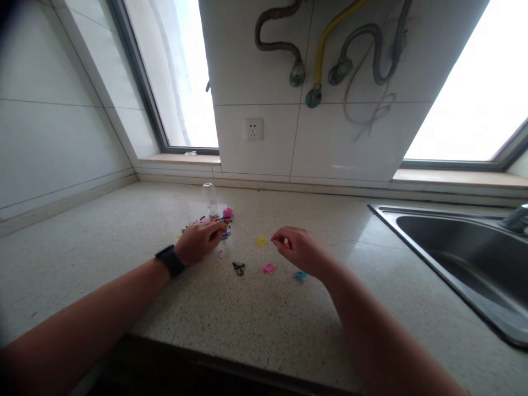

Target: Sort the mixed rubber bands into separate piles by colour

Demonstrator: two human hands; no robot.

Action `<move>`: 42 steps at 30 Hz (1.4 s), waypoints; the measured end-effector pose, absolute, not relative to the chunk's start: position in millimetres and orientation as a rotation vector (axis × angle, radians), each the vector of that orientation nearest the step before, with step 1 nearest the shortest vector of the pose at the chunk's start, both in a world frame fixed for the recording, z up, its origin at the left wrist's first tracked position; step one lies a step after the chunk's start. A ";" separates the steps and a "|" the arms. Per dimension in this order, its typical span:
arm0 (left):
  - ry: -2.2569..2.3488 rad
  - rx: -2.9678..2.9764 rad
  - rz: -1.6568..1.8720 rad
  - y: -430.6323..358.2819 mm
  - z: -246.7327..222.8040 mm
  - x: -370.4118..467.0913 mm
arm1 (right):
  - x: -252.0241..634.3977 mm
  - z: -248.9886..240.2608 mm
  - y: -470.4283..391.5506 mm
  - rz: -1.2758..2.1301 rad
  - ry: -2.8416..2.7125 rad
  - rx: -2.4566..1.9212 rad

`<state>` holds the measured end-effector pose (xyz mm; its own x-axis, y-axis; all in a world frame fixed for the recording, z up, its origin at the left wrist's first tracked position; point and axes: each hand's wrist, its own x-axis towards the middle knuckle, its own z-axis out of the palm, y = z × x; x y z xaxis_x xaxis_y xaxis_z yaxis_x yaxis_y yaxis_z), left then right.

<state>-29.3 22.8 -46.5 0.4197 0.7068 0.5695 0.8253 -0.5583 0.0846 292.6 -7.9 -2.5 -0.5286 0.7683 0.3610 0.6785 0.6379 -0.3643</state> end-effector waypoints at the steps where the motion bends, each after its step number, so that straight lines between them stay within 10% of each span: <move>1: -1.345 -2.470 -0.822 22.6 -46.5 -29.0 | 285.9 -1.9 -9.3 0.254 -2.347 -1.118; 25: -1.548 -2.396 -0.737 23.3 -41.3 -31.0 | 152.9 -11.8 0.4 0.022 -2.751 -1.241; 42: -1.496 -2.423 -0.762 27.8 -47.5 -32.1 | 300.0 -5.3 -9.8 0.532 -2.367 -1.190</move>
